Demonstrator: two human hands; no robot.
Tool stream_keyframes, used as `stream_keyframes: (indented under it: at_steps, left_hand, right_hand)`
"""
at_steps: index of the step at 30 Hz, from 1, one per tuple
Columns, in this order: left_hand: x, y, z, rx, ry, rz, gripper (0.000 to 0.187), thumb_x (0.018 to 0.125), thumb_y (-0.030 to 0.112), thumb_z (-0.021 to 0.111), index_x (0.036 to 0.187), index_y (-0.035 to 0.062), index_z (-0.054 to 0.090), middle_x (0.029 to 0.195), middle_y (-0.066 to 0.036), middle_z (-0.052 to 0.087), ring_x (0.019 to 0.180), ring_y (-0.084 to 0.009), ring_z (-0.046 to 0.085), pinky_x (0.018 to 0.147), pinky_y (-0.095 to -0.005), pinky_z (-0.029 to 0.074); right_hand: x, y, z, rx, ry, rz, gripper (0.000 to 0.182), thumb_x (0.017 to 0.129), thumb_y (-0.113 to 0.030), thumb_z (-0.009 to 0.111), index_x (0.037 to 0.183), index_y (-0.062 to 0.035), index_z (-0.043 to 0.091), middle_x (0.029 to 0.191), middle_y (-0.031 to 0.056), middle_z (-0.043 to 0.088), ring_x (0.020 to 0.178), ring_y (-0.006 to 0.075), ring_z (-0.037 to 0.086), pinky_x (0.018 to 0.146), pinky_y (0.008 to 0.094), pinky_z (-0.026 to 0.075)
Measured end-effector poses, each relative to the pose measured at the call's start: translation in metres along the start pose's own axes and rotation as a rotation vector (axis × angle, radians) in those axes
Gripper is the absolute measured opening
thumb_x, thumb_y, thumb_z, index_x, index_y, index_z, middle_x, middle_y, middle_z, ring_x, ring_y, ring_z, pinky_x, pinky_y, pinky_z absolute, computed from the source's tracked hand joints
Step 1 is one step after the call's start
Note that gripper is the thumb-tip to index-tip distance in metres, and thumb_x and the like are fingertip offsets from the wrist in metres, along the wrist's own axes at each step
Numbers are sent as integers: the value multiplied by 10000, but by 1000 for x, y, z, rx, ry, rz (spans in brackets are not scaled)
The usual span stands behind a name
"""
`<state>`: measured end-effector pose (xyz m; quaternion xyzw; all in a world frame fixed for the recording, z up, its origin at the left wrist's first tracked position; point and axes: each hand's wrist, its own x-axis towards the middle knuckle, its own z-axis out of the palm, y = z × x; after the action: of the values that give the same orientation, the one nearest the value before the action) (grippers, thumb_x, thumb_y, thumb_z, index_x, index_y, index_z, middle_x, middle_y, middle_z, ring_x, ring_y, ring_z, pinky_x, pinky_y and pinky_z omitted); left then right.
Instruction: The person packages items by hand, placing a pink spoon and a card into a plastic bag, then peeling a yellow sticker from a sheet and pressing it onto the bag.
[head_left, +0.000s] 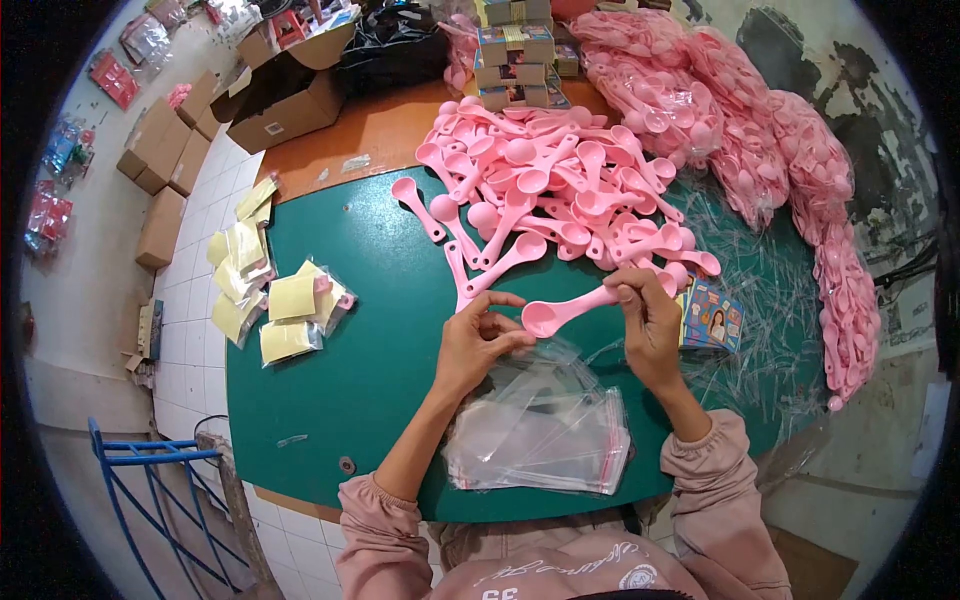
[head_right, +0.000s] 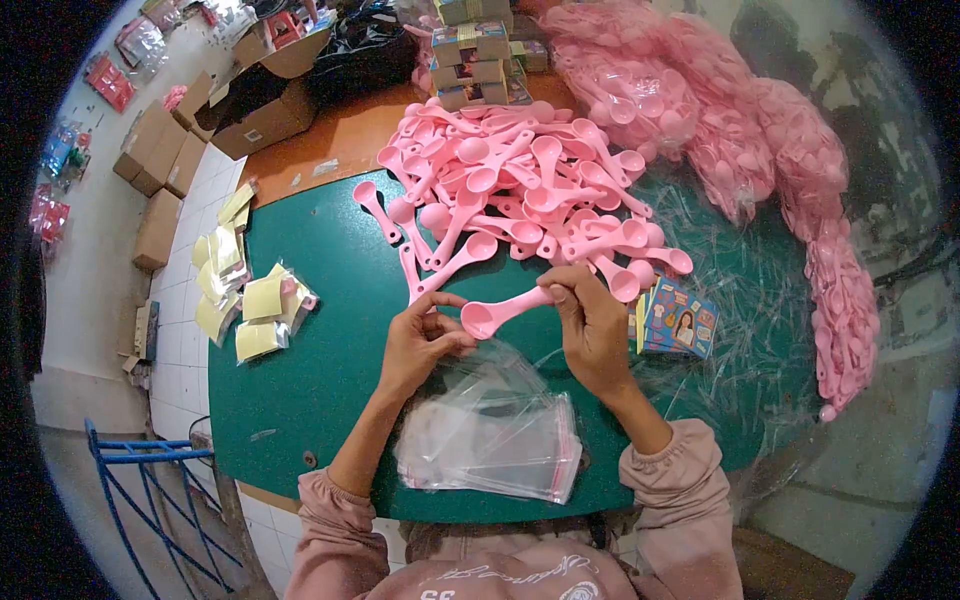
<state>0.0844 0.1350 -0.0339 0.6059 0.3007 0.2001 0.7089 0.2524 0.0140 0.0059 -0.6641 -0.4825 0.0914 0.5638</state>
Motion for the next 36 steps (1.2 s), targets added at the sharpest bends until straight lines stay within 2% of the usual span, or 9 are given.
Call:
stream_keyframes:
  at_steps: [7, 9, 14, 22, 29, 31, 33, 34, 36]
  left_hand:
    - [1, 3, 0, 87, -9, 39, 331, 758, 28, 667, 1059, 0, 533, 795, -78, 665, 729, -99, 625, 634, -208, 491]
    - [0, 7, 1, 34, 14, -40, 326, 758, -34, 633, 1061, -6, 518, 892, -133, 654, 816, -146, 630, 740, -251, 502]
    - [-2, 7, 2, 39, -30, 11, 274, 762, -14, 639, 1019, -26, 545, 955, -148, 641, 889, -172, 622, 778, -267, 501]
    - [-4, 11, 4, 36, -124, -65, 267, 730, -25, 660, 974, -65, 561, 957, -162, 633, 907, -218, 625, 804, -301, 505]
    - [-9, 10, 8, -22, -148, -37, 319, 771, 49, 649, 1057, -46, 543, 964, -143, 636, 969, -222, 600, 851, -313, 479]
    - [-9, 8, 7, -52, -134, 6, 333, 805, 103, 632, 1093, -37, 537, 969, -137, 637, 1001, -223, 587, 872, -319, 466]
    - [-8, 6, 4, -203, -117, 14, 269, 873, 127, 546, 1097, -22, 561, 853, -69, 647, 843, -126, 610, 762, -260, 489]
    - [-9, 5, -2, -201, -123, 19, 269, 873, 127, 546, 1097, -22, 561, 853, -69, 647, 843, -126, 610, 762, -260, 489]
    - [-10, 8, -16, 285, -347, -27, 286, 906, 194, 497, 1073, -18, 591, 734, -18, 591, 685, -65, 525, 626, -227, 446]
  right_hand:
    - [-2, 8, 5, -39, -19, -49, 63, 882, -52, 490, 892, -24, 545, 769, 93, 572, 635, 186, 550, 573, 273, 428]
    - [-5, 8, 8, -39, -59, -60, 58, 877, -47, 494, 888, -22, 544, 765, 98, 568, 636, 201, 553, 575, 278, 431]
    - [-9, 13, 13, -16, -99, -68, 47, 859, -35, 509, 877, -11, 545, 769, 117, 567, 649, 259, 566, 576, 308, 443]
    - [-20, 23, 11, 119, -201, 132, 199, 882, -100, 527, 1044, -9, 457, 761, 114, 570, 596, 148, 547, 534, 264, 441]
    - [-24, 22, 15, 191, -266, 84, 244, 849, -79, 575, 1027, -16, 421, 732, 85, 547, 596, 99, 514, 538, 224, 431]
    - [-24, 23, 14, 187, -253, 206, 252, 839, -99, 599, 997, -25, 417, 695, 64, 544, 559, 72, 476, 497, 214, 398]
    - [-19, 22, 12, 159, -218, 201, 248, 837, -107, 604, 979, -29, 415, 671, 51, 542, 542, 58, 454, 474, 210, 370]
    - [-17, 21, 11, 134, -188, 200, 246, 835, -115, 609, 960, -33, 414, 648, 38, 539, 525, 44, 433, 450, 206, 341]
    - [-16, 22, 14, 212, -139, 221, 240, 834, -123, 611, 941, -35, 415, 626, 27, 542, 503, 29, 393, 427, 202, 291]
